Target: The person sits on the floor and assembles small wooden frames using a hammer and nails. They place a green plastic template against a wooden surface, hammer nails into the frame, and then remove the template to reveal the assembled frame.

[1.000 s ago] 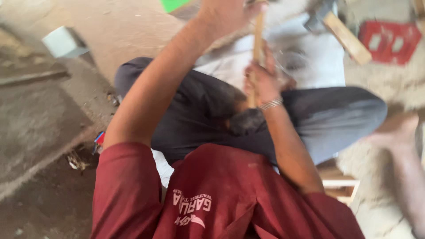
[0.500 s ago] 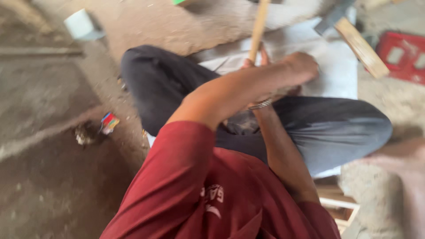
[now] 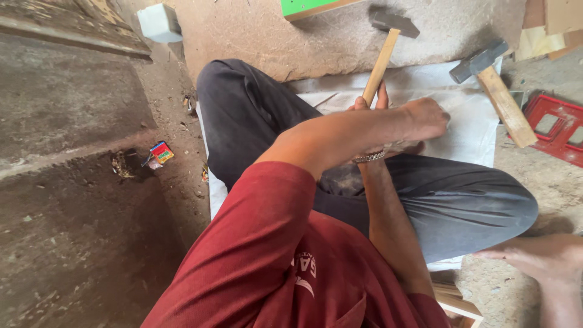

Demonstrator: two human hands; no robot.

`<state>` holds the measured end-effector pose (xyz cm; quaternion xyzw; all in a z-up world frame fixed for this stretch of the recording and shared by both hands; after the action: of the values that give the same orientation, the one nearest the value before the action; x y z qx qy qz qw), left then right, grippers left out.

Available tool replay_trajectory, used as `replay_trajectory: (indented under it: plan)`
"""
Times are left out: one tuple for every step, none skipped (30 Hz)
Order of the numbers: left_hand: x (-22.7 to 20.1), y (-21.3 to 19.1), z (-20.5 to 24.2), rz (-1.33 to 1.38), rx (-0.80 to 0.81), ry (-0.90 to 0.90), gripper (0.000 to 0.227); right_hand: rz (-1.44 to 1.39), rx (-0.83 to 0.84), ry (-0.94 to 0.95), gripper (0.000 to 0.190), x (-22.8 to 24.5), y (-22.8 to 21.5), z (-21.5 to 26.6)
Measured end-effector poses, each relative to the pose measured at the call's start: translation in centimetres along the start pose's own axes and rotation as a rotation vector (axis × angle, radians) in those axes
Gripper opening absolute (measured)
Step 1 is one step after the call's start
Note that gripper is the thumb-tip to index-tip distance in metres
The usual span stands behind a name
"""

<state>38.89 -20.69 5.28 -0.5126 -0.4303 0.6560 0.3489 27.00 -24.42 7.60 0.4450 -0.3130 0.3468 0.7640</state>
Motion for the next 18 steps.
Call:
replay_trajectory:
  plan:
    - [-0.2, -0.6, 0.2, 0.01, -0.009, 0.012, 0.011, 0.0, 0.004, 0.002, 0.075, 0.3, 0.3, 0.1]
    - [-0.2, -1.1, 0.5, 0.021, -0.018, 0.023, 0.012, -0.014, 0.006, 0.016, 0.076, 0.6, 0.6, 0.4]
    - [-0.2, -1.5, 0.9, 0.047, -0.008, 0.01, 0.012, -0.043, 0.004, 0.033, 0.076, 0.8, 0.8, 0.7]
    - [-0.2, -1.8, 1.2, 0.073, 0.003, -0.003, 0.012, -0.094, 0.007, 0.066, 0.077, 0.9, 1.0, 1.1]
    - [-0.2, -2.0, 1.4, 0.101, 0.013, -0.016, 0.011, -0.024, 0.021, 0.039, 0.075, 1.2, 1.2, 1.3]
    - [-0.1, -2.1, 1.6, 0.102, 0.052, -0.041, 0.011, 0.046, 0.034, 0.012, 0.074, 1.5, 1.4, 1.5]
    - [0.1, -2.1, 1.7, 0.1, 0.09, -0.065, 0.011, 0.116, 0.047, -0.018, 0.073, 1.8, 1.6, 1.4]
    - [0.3, -2.0, 1.7, 0.099, 0.128, -0.089, 0.011, 0.099, 0.045, -0.008, 0.075, 1.7, 1.5, 1.3]
    - [0.5, -2.2, 1.8, 0.158, 0.071, -0.109, 0.01, 0.081, 0.038, 0.005, 0.076, 1.5, 1.4, 1.2]
    - [0.7, -2.4, 1.8, 0.217, 0.013, -0.129, 0.01, 0.063, 0.031, 0.017, 0.078, 1.2, 1.1, 1.0]
    - [0.9, -2.6, 1.9, 0.276, -0.045, -0.15, 0.009, 0.133, 0.038, -0.032, 0.076, 1.1, 0.9, 0.8]
    - [0.7, -2.8, 2.0, 0.286, -0.076, -0.126, 0.009, 0.204, 0.046, -0.082, 0.075, 1.0, 0.7, 0.6]
    - [0.8, -3.1, 2.2, 0.293, -0.109, -0.107, 0.009, 0.274, 0.06, -0.132, 0.073, 0.8, 0.6, 0.3]
    - [0.8, -3.4, 2.5, 0.3, -0.141, -0.088, 0.01, 0.252, 0.056, -0.119, 0.074, 0.4, 0.4, 0.2]
    - [1.0, -3.7, 2.7, 0.338, -0.142, -0.112, 0.009, 0.23, 0.049, -0.11, 0.076, 0.1, 0.2, 0.0]
    - [1.0, -4.0, 3.0, 0.377, -0.142, -0.136, 0.008, 0.208, 0.041, -0.101, 0.077, 0.0, 0.0, -0.2]
    - [1.0, -4.2, 3.2, 0.419, -0.142, -0.16, 0.008, 0.35, 0.04, -0.172, 0.074, 0.3, 0.0, -0.1]
    - [1.2, -5.0, 3.5, 0.545, -0.235, -0.171, 0.011, 0.491, 0.038, -0.242, 0.071, 0.7, 0.0, 0.1]
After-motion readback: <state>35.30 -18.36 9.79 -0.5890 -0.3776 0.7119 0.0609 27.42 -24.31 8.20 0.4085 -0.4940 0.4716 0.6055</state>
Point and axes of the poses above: each hand's wrist, its own z-axis away from the middle knuckle, its own y-axis out of the palm, x = y × z, the point moved 5 cm from there along -z, towards the middle knuckle, and after that the axes turned 1 degree about -z, right-handed, at the moved point
